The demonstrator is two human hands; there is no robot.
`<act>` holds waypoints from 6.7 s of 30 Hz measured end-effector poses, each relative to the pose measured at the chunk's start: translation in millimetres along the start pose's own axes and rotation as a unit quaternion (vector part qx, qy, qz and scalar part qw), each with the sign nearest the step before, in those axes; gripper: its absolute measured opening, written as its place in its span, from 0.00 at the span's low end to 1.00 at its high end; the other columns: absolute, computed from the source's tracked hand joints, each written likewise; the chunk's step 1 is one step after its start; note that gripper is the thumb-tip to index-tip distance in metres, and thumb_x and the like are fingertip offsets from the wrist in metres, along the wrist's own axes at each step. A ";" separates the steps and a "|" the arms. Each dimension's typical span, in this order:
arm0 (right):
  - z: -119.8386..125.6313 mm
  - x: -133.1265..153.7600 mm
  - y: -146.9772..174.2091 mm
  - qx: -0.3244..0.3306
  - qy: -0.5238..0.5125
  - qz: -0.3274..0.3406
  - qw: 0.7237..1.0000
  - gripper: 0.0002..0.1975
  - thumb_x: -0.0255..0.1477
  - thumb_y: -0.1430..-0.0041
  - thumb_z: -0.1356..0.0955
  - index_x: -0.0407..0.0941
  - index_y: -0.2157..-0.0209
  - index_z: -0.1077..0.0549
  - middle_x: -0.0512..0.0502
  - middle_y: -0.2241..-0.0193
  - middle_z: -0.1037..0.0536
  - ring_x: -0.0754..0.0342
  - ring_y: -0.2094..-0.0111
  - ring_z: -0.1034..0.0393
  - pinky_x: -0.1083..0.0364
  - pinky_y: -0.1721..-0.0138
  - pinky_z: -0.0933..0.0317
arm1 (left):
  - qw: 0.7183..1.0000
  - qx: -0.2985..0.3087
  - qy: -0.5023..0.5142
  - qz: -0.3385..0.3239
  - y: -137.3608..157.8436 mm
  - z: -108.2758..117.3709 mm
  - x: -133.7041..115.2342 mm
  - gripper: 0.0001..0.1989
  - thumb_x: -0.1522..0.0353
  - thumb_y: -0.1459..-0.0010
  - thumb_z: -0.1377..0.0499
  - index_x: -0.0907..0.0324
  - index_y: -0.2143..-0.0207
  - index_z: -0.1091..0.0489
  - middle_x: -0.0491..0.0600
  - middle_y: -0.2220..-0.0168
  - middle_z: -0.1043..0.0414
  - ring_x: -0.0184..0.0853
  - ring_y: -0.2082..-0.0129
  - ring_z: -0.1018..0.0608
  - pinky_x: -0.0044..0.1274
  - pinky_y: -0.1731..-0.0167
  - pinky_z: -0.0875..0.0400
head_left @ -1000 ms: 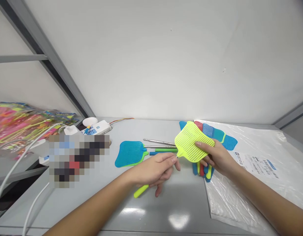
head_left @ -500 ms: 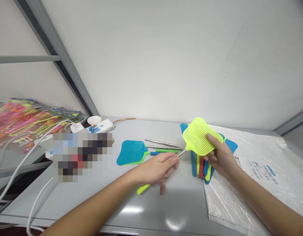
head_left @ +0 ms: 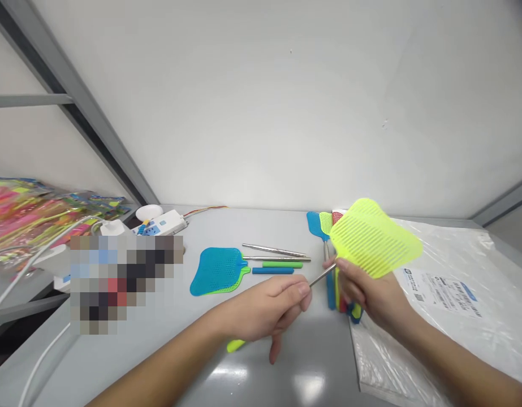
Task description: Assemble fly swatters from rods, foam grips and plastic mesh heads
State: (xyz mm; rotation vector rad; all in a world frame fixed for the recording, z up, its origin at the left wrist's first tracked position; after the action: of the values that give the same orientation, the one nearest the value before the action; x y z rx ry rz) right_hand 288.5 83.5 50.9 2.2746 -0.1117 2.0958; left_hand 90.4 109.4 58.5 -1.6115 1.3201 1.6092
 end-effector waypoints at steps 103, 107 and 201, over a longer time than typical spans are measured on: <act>15.5 6.1 -20.4 0.012 -0.137 0.036 0.990 0.14 0.43 0.40 0.33 0.47 0.68 0.28 0.57 0.85 0.43 0.60 0.83 0.52 0.58 0.80 0.48 | 0.953 -0.121 -0.278 0.017 18.4 46.7 -26.3 0.24 0.49 0.38 0.51 0.59 0.60 0.29 0.39 0.79 0.48 0.26 0.82 0.43 0.19 0.81 0.44; 6.2 3.5 -16.0 0.048 -0.139 0.013 0.989 0.15 0.43 0.40 0.33 0.45 0.66 0.26 0.58 0.85 0.44 0.61 0.82 0.55 0.59 0.80 0.49 | 0.965 -0.043 -0.252 0.055 14.3 47.9 -37.5 0.24 0.48 0.39 0.49 0.58 0.60 0.30 0.40 0.78 0.46 0.26 0.82 0.42 0.20 0.82 0.42; 26.0 57.1 -2.0 -0.146 0.131 0.123 0.973 0.28 0.39 0.41 0.31 0.47 0.44 0.43 0.56 0.72 0.33 0.60 0.78 0.40 0.56 0.74 0.40 | 0.994 -0.005 0.099 -0.041 17.4 -1.9 18.0 0.16 0.57 0.32 0.54 0.60 0.59 0.38 0.43 0.76 0.33 0.28 0.82 0.27 0.28 0.69 0.31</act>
State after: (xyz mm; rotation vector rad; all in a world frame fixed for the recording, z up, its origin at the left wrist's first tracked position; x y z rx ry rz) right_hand 319.1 82.0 105.8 1.8805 -0.6742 2.2905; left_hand 73.0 95.8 46.6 -1.8453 1.3254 1.4417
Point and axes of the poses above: each hand's wrist, its own y-axis away from the middle knuckle, its own z-axis out of the back of the hand, x = y × z, the point moved 3 cm from there along -y, towards the middle knuckle
